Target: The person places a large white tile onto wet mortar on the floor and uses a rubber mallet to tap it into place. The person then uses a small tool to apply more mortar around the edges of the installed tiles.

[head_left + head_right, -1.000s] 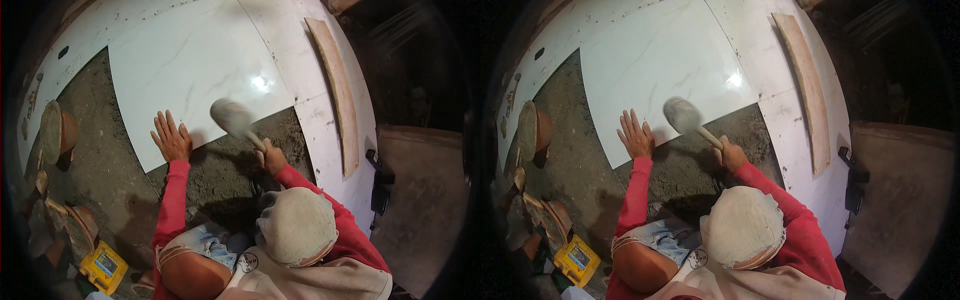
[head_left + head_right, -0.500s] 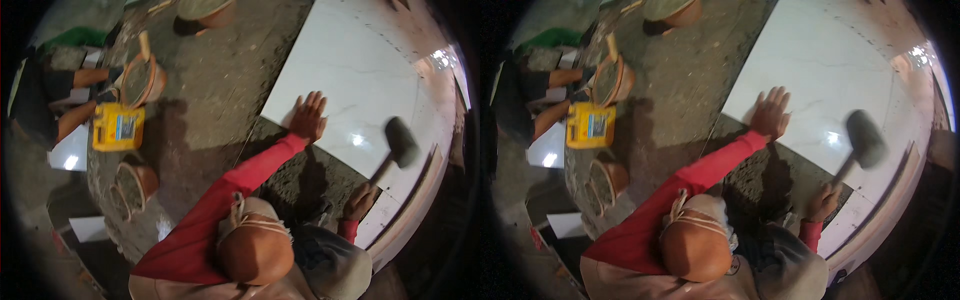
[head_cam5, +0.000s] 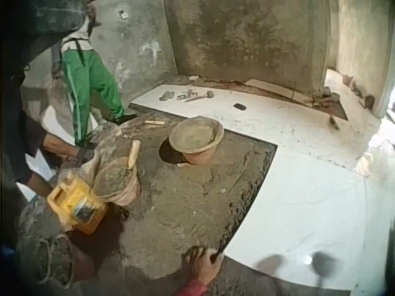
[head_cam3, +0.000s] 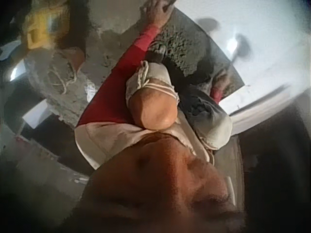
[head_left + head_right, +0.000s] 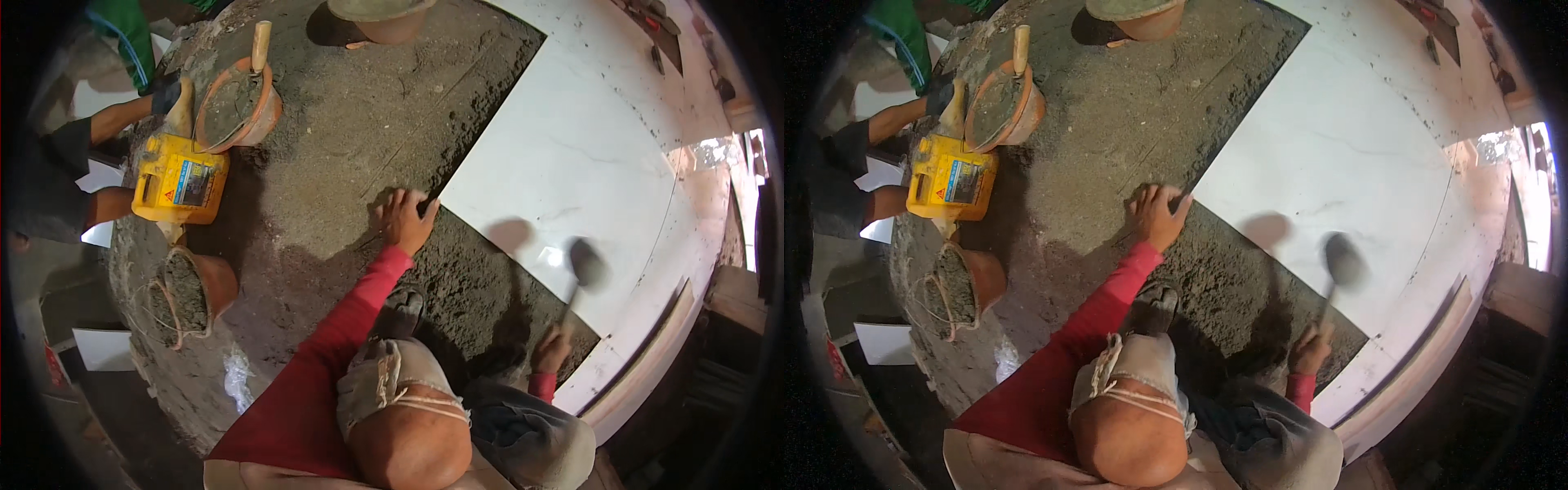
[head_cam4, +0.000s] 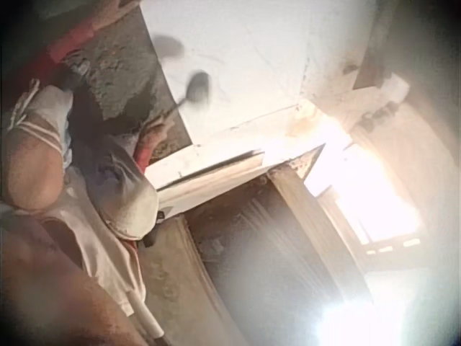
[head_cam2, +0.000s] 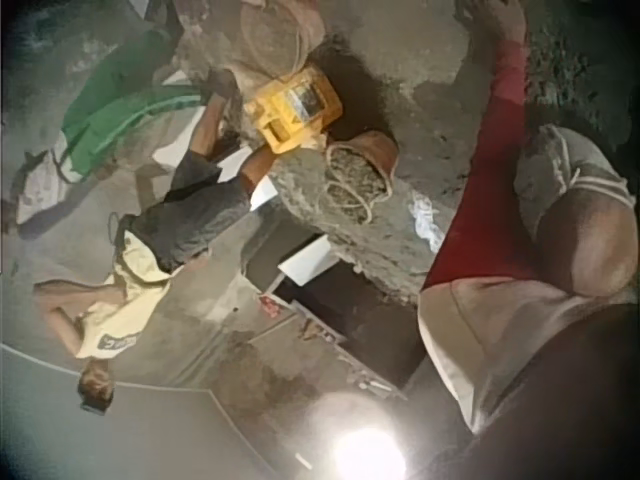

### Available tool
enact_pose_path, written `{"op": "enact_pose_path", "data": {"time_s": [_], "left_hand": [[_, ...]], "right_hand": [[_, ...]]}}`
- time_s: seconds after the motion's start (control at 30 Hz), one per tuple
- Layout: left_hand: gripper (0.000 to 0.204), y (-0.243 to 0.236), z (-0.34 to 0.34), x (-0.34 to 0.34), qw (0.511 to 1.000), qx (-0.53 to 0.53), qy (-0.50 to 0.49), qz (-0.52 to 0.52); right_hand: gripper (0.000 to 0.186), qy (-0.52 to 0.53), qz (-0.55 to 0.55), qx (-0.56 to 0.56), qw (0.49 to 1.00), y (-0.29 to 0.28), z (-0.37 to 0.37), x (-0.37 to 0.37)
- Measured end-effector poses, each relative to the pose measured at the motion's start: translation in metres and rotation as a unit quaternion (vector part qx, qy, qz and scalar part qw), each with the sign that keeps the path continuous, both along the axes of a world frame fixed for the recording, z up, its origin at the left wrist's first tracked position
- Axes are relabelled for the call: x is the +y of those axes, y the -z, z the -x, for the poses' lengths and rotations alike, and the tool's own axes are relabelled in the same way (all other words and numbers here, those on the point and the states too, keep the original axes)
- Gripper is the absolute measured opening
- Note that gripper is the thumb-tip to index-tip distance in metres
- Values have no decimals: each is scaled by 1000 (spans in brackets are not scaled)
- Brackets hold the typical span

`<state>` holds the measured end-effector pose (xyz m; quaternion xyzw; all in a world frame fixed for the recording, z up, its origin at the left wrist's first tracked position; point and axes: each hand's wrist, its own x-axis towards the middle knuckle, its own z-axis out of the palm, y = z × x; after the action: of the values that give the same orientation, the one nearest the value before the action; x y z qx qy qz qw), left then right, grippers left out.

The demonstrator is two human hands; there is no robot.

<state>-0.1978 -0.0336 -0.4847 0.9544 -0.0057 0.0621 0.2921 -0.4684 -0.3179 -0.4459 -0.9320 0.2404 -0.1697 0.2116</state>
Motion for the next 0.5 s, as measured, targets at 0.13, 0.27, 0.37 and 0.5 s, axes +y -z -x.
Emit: {"op": "enact_pose_path", "data": {"time_s": [0.13, 0.27, 0.37, 0.5], "left_hand": [[19, 14, -1, 32, 989, 121, 78, 18], [20, 42, -8, 46, 990, 86, 64, 92], [19, 1, -12, 35, 983, 87, 11, 160], [22, -17, -7, 34, 977, 18, 47, 208]], "right_hand": [[21, 65, -119, -38, 990, -28, -25, 14], [24, 108, -271, -73, 954, -64, -55, 1], [25, 111, -300, -119, 940, -87, -60, 4], [28, 121, -267, -174, 940, -83, -56, 16]]}}
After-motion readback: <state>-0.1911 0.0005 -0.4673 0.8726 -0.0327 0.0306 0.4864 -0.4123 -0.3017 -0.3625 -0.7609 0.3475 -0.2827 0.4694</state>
